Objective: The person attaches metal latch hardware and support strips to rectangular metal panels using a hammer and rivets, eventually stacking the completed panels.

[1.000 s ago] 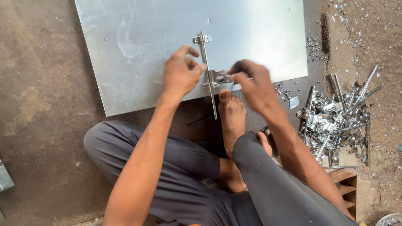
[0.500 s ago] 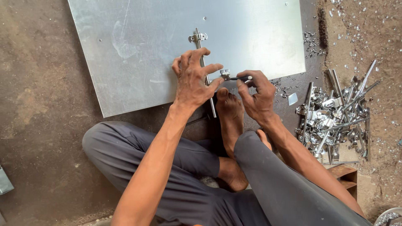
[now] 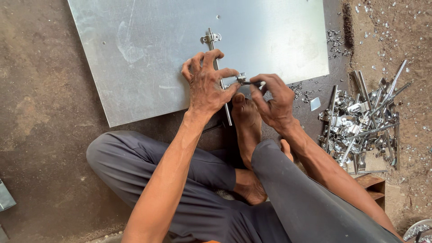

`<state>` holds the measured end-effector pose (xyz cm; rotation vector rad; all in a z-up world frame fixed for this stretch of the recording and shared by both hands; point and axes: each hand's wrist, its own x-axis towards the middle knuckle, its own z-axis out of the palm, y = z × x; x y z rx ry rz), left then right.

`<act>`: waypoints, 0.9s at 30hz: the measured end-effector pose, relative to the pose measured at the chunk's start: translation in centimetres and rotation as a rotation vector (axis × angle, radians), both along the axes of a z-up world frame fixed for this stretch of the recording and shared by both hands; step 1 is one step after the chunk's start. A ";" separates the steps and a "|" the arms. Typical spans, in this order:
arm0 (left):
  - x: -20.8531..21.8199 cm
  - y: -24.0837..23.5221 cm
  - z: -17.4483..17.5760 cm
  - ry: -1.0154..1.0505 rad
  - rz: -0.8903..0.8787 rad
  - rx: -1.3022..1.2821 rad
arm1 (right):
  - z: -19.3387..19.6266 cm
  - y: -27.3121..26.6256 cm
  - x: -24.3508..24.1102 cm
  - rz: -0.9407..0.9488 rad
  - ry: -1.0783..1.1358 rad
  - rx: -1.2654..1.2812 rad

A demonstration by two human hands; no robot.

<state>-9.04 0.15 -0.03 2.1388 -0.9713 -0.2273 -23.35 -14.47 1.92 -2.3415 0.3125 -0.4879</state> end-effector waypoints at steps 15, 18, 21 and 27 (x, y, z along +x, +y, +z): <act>0.3 0.1 0.7 -0.019 -0.017 0.023 | -0.9 -1.9 -1.0 0.015 -0.022 -0.034; 0.9 0.0 0.1 -0.027 0.060 0.089 | -0.5 -2.4 -5.9 -0.027 0.323 -0.062; 0.7 -1.7 -1.9 -0.189 0.138 0.306 | -1.2 -2.2 -7.2 0.140 0.625 -0.367; 3.1 3.4 -0.4 -0.371 -0.272 0.251 | 0.1 -0.6 -0.8 -0.039 0.172 -0.057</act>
